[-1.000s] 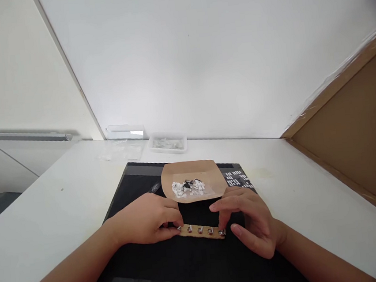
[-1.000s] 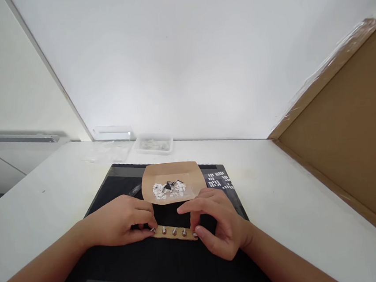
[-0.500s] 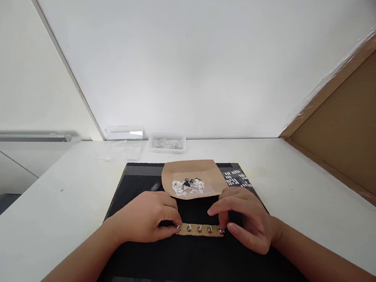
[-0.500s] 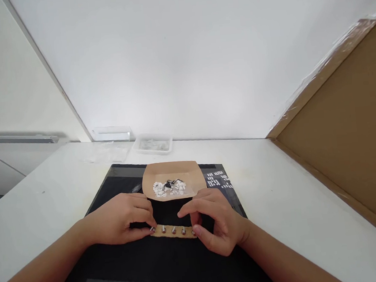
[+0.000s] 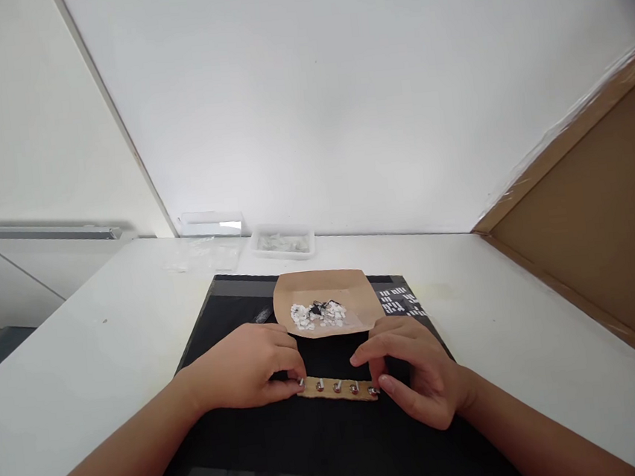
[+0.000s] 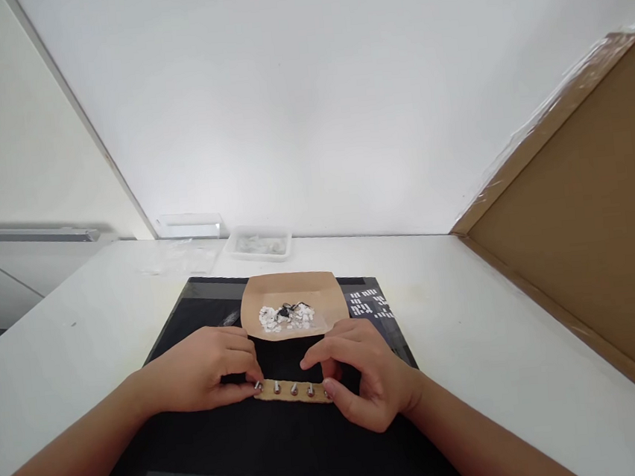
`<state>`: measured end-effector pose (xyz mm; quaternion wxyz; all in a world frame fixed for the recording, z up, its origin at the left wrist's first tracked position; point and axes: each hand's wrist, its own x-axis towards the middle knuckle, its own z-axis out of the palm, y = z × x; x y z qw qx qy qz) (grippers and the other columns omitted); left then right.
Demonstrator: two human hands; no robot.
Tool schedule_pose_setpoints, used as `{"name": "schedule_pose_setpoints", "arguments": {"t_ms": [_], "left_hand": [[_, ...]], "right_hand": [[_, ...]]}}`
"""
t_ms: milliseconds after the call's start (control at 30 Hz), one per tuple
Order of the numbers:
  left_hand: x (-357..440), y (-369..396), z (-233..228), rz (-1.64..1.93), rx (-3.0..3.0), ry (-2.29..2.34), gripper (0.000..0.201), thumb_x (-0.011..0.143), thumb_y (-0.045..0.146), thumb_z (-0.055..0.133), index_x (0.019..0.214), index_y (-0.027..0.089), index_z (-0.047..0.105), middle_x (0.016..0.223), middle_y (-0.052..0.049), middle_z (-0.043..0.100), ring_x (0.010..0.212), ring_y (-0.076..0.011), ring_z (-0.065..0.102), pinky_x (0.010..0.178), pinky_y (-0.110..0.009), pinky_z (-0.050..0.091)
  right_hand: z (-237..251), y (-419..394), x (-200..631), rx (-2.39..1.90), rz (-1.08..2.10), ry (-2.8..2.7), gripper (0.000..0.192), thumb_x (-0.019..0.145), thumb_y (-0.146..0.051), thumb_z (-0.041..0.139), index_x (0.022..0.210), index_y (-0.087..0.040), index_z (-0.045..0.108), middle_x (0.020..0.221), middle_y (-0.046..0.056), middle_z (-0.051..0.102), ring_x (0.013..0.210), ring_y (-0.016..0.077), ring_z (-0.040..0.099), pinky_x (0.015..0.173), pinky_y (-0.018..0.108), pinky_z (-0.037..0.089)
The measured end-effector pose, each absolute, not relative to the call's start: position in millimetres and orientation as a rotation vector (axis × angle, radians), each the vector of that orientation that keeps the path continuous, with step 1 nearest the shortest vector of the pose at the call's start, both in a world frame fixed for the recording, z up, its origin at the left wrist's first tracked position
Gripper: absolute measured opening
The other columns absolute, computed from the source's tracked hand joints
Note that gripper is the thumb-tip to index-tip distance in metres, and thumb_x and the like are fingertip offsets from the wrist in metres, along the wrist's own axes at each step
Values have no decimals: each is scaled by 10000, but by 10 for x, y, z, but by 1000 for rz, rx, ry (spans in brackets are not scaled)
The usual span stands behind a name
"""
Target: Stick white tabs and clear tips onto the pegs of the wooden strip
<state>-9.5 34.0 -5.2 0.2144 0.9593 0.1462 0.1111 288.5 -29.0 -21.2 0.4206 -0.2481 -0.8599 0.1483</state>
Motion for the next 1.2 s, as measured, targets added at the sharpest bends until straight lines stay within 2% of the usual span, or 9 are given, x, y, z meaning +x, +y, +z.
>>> {"name": "schedule_pose_setpoints", "arguments": {"t_ms": [467, 967, 1200], "left_hand": [[-101, 318, -49, 329, 2650, 416, 41, 953, 231, 738, 992, 221, 745, 956, -12, 745, 925, -186, 695, 799, -285, 492], [-86, 299, -37, 294, 2563, 420, 59, 926, 183, 747, 972, 211, 770, 873, 11, 738, 720, -123, 663, 671, -236, 472], [-91, 295, -28, 271, 2536, 437, 70, 925, 188, 751, 980, 216, 783, 875, 6, 740, 690, -116, 666, 662, -227, 484]], "right_hand": [[-230, -284, 2908, -624, 377, -2159, 327, 837, -211, 566, 1137, -225, 694, 623, -45, 661, 514, 143, 593, 563, 303, 437], [-200, -277, 2911, -686, 421, -2240, 252, 857, -214, 572, 1081, -241, 685, 650, -36, 678, 545, 144, 592, 584, 297, 431], [-209, -268, 2926, -685, 417, -2246, 247, 853, -209, 577, 1072, -244, 685, 650, -39, 673, 545, 142, 591, 582, 290, 422]]}}
